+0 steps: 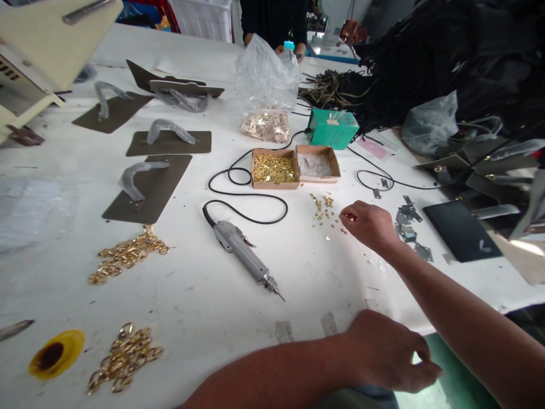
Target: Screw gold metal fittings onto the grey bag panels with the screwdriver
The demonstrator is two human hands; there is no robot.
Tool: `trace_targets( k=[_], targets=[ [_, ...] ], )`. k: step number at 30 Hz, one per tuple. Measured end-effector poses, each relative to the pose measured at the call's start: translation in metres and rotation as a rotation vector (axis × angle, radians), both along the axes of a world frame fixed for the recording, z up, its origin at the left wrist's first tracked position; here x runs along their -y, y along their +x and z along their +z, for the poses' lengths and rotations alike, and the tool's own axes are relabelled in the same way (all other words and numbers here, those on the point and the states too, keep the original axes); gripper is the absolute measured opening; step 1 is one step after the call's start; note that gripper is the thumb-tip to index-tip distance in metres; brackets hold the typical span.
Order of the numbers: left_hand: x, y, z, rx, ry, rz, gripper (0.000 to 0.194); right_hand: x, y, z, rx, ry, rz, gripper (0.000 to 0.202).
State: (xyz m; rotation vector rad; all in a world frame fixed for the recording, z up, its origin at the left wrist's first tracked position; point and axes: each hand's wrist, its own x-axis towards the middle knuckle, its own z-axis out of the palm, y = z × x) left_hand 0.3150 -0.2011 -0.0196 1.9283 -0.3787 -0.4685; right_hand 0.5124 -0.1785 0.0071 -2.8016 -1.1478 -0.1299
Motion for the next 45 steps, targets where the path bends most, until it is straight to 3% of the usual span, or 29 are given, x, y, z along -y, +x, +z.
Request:
trace_targets(
  k=[6,10,14,18,22,28,36,45],
  targets=[
    [0.002,0.001,-0.003,0.008,-0.004,-0.003,0.040,0.014,0.001,0.000,-0.019,-0.029,0.026,0.025],
    [0.004,0.001,-0.004,0.002,-0.002,0.008,0.041,0.016,-0.002,0.007,-0.116,0.064,0.026,0.021],
    [0.004,0.001,-0.004,0.029,0.010,0.006,0.040,0.002,-0.007,0.010,-0.191,0.136,-0.005,0.017],
    [0.001,0.001,-0.003,0.012,-0.002,0.000,0.042,-0.015,-0.009,0.003,-0.239,0.072,0.017,0.018],
    [-0.001,0.002,0.000,-0.013,-0.012,-0.013,0.046,-0.018,-0.008,-0.002,-0.210,-0.010,0.039,0.019],
    [-0.003,0.002,0.003,-0.009,0.001,-0.018,0.044,-0.018,-0.009,0.005,-0.156,-0.173,0.098,0.023],
    [-0.003,0.002,0.005,-0.014,-0.018,-0.033,0.044,-0.030,0.004,0.007,-0.124,-0.029,0.044,0.023],
    [-0.002,0.002,0.003,-0.001,-0.024,-0.032,0.045,-0.040,0.011,0.001,-0.005,-0.105,0.142,0.024]
  ],
)
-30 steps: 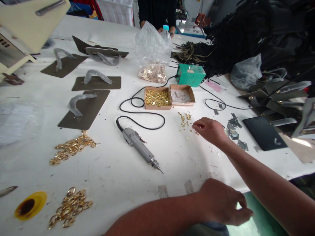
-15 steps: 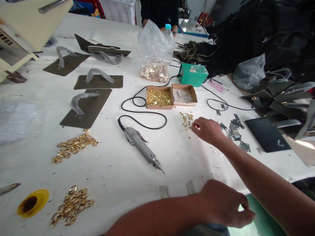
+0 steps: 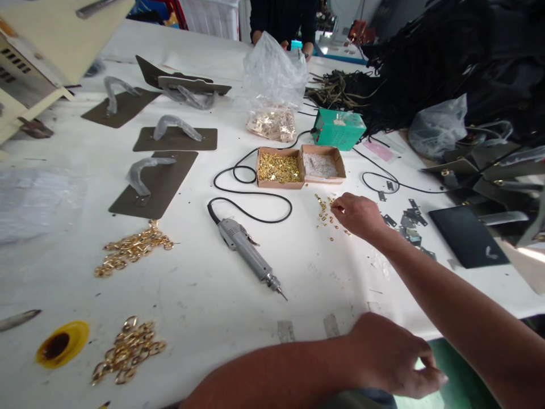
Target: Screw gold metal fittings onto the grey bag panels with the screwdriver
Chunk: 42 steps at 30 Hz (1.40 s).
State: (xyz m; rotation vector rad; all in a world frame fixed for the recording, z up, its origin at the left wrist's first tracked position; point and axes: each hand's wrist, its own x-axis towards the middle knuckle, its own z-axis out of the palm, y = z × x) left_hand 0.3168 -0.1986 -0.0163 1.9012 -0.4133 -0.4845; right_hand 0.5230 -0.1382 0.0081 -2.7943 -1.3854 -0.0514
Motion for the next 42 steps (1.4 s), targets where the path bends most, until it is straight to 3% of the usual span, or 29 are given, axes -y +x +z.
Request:
trace_targets(
  k=[5,15,20,27,32,37,42],
  targets=[
    [0.000,0.001,0.001,-0.011,0.008,0.002,0.045,0.006,-0.004,-0.004,0.080,0.040,0.037,0.023],
    [0.008,-0.002,-0.007,0.029,0.013,0.039,0.042,0.009,-0.009,0.009,-0.063,0.106,0.064,0.018],
    [0.010,-0.003,-0.009,0.029,-0.017,0.086,0.040,-0.004,-0.010,0.013,-0.152,-0.034,0.090,0.020],
    [0.011,-0.003,-0.012,0.047,-0.044,0.094,0.037,-0.015,-0.012,0.023,-0.139,-0.268,0.055,0.029],
    [0.010,-0.005,-0.010,0.074,-0.040,0.137,0.035,-0.021,-0.009,0.022,-0.113,-0.347,0.075,0.033],
    [0.010,-0.004,-0.010,0.065,-0.042,0.108,0.035,-0.021,-0.004,0.014,-0.074,-0.263,0.001,0.028],
    [0.009,-0.001,-0.010,0.045,-0.028,0.078,0.037,-0.008,-0.014,0.019,-0.109,-0.100,0.005,0.024]
  ],
)
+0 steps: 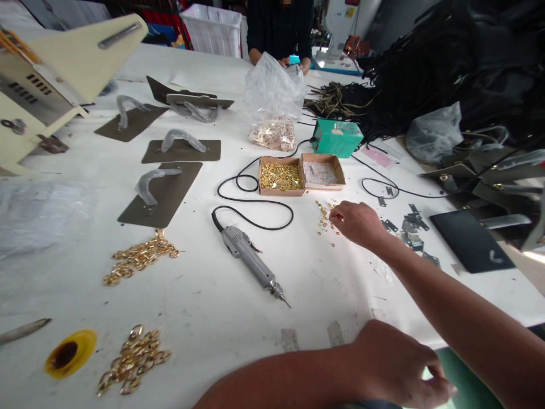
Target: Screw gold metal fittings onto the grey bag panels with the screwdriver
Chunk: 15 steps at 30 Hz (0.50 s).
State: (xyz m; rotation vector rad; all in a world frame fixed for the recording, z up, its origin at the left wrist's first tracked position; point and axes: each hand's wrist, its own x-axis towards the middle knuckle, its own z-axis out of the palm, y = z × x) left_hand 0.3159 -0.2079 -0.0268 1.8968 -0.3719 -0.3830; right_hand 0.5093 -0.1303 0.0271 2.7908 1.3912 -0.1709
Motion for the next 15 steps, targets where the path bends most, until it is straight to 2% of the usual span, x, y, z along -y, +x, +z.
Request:
trace_targets(
  k=[4,11,15],
  targets=[
    [-0.002,0.000,0.002,-0.004,0.000,-0.015,0.040,0.010,-0.014,0.005,-0.108,0.049,0.048,0.018],
    [-0.015,-0.002,0.018,-0.041,0.015,-0.040,0.041,0.005,-0.021,0.005,-0.134,-0.092,0.032,0.025],
    [-0.017,0.001,0.026,-0.051,0.052,-0.053,0.039,0.003,-0.021,0.008,-0.066,-0.175,0.099,0.033]
  ],
)
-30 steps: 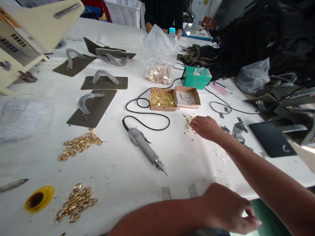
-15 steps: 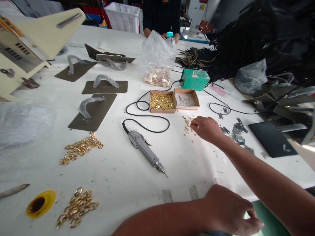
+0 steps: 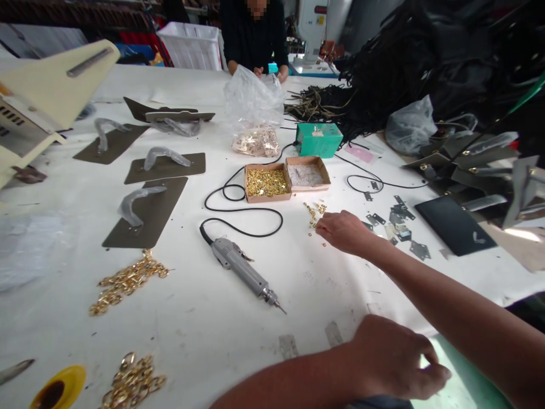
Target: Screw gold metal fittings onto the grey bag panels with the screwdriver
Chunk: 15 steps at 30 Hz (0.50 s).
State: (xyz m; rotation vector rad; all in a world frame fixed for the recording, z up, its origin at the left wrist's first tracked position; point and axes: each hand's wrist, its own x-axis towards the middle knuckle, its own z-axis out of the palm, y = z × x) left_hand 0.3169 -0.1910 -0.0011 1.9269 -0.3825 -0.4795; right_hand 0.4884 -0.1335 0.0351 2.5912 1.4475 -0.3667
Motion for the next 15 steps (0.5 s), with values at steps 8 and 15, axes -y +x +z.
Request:
trace_targets(
  k=[8,15],
  targets=[
    [0.009,0.005,-0.005,0.047,0.021,0.068,0.036,0.003,0.004,-0.008,0.049,0.071,0.002,0.023],
    [0.006,0.004,0.000,0.039,0.004,0.086,0.031,0.030,0.034,0.035,-0.042,0.408,-0.251,0.020]
  ],
)
